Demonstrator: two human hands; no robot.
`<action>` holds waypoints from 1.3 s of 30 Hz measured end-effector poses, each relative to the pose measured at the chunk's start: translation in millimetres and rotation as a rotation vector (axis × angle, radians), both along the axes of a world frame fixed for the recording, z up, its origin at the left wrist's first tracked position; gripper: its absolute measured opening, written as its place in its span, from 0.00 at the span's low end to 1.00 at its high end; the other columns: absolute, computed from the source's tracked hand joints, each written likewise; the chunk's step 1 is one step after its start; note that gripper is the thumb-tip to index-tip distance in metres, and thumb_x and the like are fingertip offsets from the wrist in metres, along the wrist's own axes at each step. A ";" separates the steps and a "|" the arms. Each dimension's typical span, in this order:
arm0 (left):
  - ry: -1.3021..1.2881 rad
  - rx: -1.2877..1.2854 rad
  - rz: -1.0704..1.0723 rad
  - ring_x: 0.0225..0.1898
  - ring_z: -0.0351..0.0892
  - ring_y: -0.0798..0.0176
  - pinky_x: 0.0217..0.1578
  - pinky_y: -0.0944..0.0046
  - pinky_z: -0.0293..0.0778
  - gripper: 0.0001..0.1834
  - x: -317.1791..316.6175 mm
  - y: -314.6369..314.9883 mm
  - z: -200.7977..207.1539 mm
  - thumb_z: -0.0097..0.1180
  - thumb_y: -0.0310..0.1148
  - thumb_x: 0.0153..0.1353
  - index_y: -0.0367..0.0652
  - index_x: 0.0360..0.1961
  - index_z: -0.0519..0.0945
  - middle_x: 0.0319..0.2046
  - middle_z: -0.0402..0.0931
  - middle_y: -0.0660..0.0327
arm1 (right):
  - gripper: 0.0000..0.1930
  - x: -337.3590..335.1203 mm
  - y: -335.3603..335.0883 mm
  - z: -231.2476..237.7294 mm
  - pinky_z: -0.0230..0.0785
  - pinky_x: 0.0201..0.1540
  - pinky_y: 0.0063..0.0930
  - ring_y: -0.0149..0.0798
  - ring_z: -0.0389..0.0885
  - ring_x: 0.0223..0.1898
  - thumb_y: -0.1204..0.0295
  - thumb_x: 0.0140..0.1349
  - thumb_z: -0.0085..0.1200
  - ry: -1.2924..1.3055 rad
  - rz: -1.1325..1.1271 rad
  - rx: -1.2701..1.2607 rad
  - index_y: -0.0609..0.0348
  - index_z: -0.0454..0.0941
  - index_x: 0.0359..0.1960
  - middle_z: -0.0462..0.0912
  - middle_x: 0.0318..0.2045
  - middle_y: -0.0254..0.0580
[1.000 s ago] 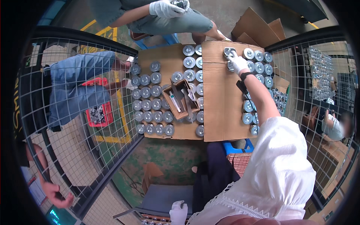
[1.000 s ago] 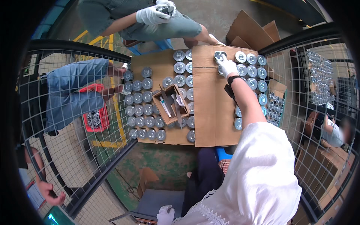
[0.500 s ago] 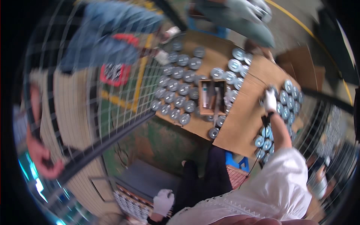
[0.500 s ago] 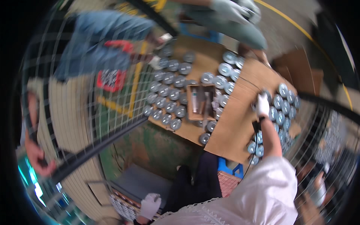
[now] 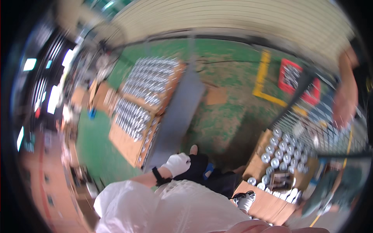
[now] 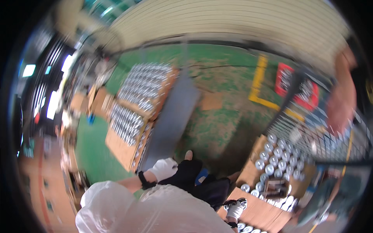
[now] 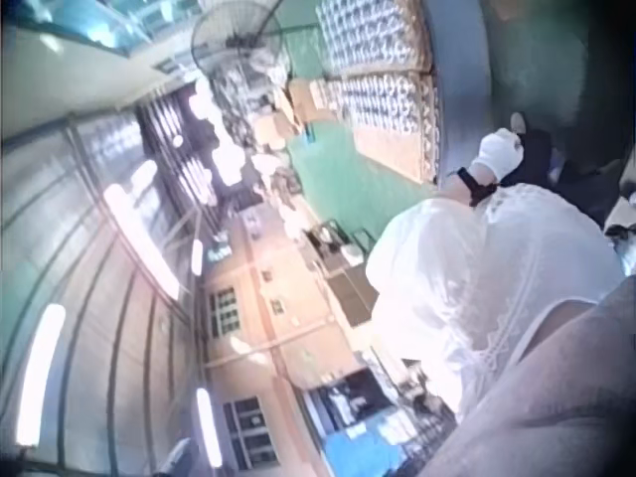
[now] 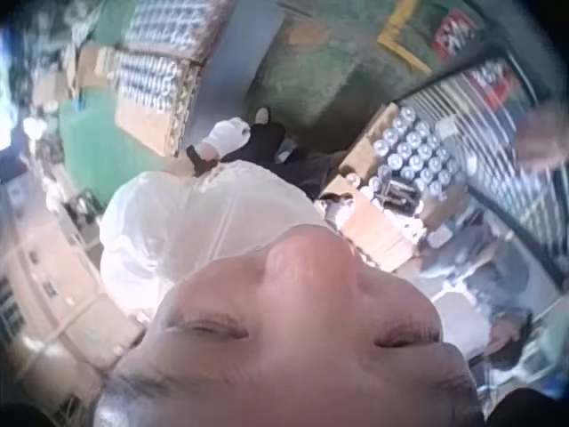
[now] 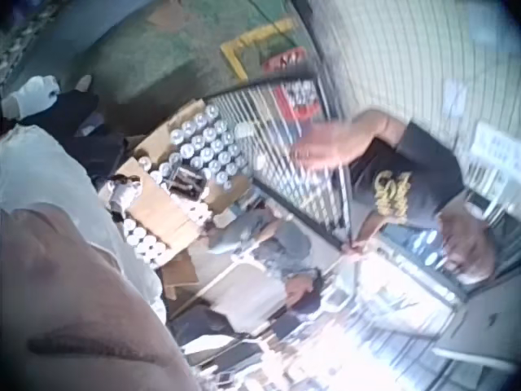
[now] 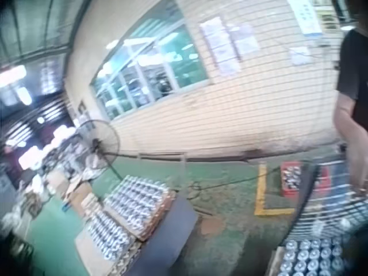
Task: Inspecting, cleaning, and organizing metal automotive components on a work surface in a factory setting.
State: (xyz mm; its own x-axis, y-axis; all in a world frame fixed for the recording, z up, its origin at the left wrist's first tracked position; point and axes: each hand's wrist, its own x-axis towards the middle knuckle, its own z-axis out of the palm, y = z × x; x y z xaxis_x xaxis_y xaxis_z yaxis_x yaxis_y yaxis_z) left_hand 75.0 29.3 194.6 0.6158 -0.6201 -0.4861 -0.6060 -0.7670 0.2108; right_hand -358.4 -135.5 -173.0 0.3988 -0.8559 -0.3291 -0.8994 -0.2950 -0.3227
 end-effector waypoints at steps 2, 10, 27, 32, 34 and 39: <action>-0.048 -0.044 0.175 0.40 0.85 0.39 0.45 0.46 0.81 0.14 30.9 59.0 -1.5 0.57 0.42 0.60 0.46 0.38 0.88 0.37 0.84 0.46 | 0.20 66.2 1.9 35.8 0.64 0.63 0.34 0.40 0.74 0.59 0.68 0.71 0.48 0.244 0.197 -0.081 0.56 0.69 0.63 0.75 0.55 0.43; -0.277 0.105 1.019 0.49 0.84 0.44 0.51 0.50 0.80 0.21 192.9 409.4 -71.6 0.59 0.44 0.62 0.43 0.50 0.85 0.49 0.82 0.46 | 0.15 442.2 0.8 149.9 0.65 0.68 0.39 0.51 0.71 0.64 0.75 0.67 0.52 -0.448 0.649 -0.097 0.57 0.78 0.55 0.70 0.64 0.55; -0.597 0.210 1.595 0.76 0.51 0.42 0.72 0.36 0.51 0.32 387.2 569.7 -223.7 0.48 0.46 0.71 0.43 0.72 0.66 0.75 0.60 0.53 | 0.18 1026.4 538.6 348.8 0.79 0.47 0.50 0.62 0.83 0.44 0.80 0.57 0.55 -0.520 1.758 -0.047 0.46 0.82 0.48 0.74 0.55 0.55; -0.484 0.147 1.633 0.77 0.50 0.41 0.74 0.35 0.46 0.34 390.9 572.8 -213.3 0.49 0.46 0.70 0.42 0.73 0.66 0.76 0.56 0.52 | 0.14 1129.7 664.4 283.3 0.78 0.48 0.50 0.58 0.84 0.45 0.77 0.62 0.53 -0.467 2.005 -0.113 0.49 0.81 0.49 0.75 0.55 0.56; -0.467 0.142 1.636 0.77 0.50 0.41 0.74 0.36 0.46 0.33 391.4 573.4 -211.6 0.48 0.46 0.70 0.42 0.73 0.65 0.76 0.56 0.52 | 0.11 1158.0 701.9 250.0 0.78 0.46 0.49 0.56 0.86 0.43 0.68 0.70 0.48 -0.392 2.089 -0.277 0.50 0.81 0.49 0.75 0.54 0.56; -0.383 0.151 1.629 0.77 0.49 0.40 0.74 0.36 0.46 0.34 392.6 575.5 -208.3 0.48 0.46 0.70 0.42 0.74 0.64 0.77 0.56 0.52 | 0.12 1195.0 754.6 184.6 0.79 0.49 0.48 0.58 0.86 0.47 0.66 0.71 0.48 -0.210 2.066 -0.237 0.54 0.81 0.49 0.75 0.56 0.60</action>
State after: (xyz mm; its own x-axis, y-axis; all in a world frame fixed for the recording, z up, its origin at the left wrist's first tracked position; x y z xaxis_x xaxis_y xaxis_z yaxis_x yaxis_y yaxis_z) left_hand 467.6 604.9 -13.8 0.6134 0.7739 -0.1576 0.7898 -0.6015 0.1200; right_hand 836.6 619.2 11.7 0.6132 0.7777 -0.1385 0.7597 -0.6287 -0.1664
